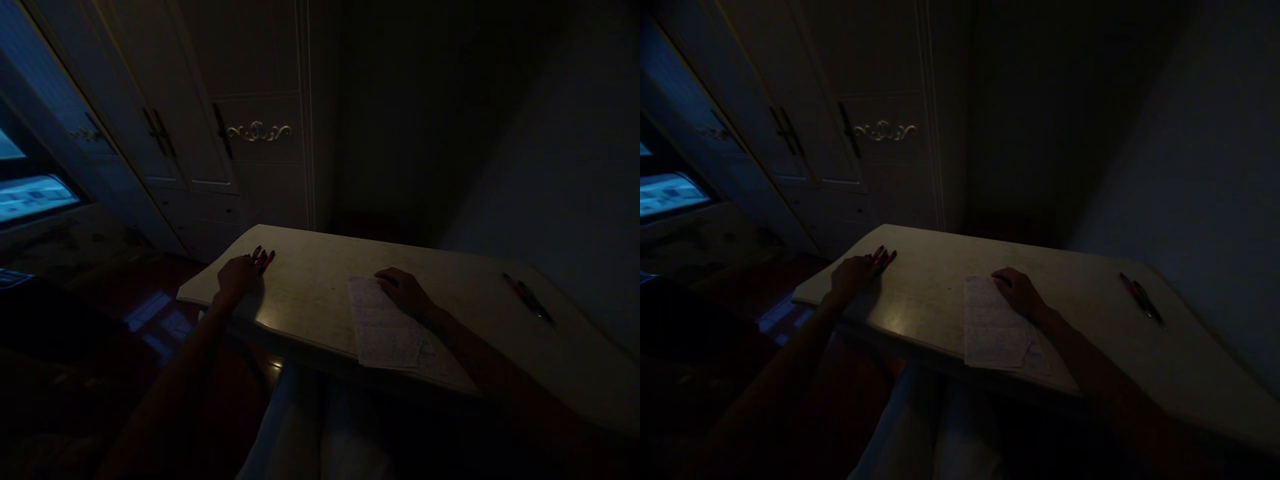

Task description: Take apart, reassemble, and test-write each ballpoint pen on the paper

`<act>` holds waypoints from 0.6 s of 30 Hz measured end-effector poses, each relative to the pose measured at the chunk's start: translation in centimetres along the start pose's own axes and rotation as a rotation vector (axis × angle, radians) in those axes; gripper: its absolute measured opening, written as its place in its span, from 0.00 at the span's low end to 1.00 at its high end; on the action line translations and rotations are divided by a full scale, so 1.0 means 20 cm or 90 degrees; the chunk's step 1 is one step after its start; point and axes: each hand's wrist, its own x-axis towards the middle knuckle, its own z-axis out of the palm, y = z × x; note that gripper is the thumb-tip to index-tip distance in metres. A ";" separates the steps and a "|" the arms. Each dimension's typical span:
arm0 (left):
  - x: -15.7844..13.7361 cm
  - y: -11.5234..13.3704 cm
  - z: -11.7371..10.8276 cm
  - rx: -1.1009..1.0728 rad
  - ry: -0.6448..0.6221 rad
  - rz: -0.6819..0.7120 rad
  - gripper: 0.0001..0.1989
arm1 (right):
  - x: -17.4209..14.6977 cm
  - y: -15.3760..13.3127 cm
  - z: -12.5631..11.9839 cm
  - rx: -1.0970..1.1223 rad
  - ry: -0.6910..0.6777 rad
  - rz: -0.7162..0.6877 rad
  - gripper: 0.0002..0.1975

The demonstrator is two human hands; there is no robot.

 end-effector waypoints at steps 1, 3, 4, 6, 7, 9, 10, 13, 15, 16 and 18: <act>0.00 0.00 -0.01 -0.006 -0.003 -0.006 0.23 | 0.00 0.00 0.00 0.000 0.001 0.000 0.10; 0.00 0.01 -0.02 -0.018 -0.004 -0.021 0.24 | 0.00 0.01 0.00 0.003 0.003 0.000 0.10; 0.00 0.01 -0.03 -0.022 -0.002 -0.030 0.25 | 0.00 0.01 0.01 0.006 0.004 0.000 0.10; -0.01 0.02 -0.04 -0.030 0.014 -0.033 0.26 | 0.00 0.01 0.01 0.012 0.003 0.000 0.10; -0.01 0.03 -0.04 -0.038 0.028 -0.030 0.27 | 0.00 0.01 0.01 0.015 0.002 0.000 0.10; -0.02 0.06 -0.04 -0.075 0.068 -0.021 0.26 | 0.00 0.01 0.01 0.022 0.001 0.002 0.10; -0.02 0.09 -0.03 -0.113 0.092 -0.020 0.25 | 0.00 0.00 0.01 0.026 0.000 0.003 0.09; -0.04 0.22 0.00 -0.347 0.154 0.001 0.18 | 0.00 -0.02 0.00 0.032 0.000 0.005 0.09; -0.04 0.33 0.02 -0.620 0.095 -0.034 0.15 | -0.01 -0.03 -0.01 0.037 0.001 0.004 0.09; -0.05 0.39 0.03 -0.754 0.026 -0.054 0.16 | -0.01 -0.03 -0.01 0.042 0.004 0.004 0.09; -0.06 0.52 0.04 -0.981 -0.123 -0.087 0.15 | -0.01 -0.05 -0.01 0.055 0.016 -0.001 0.09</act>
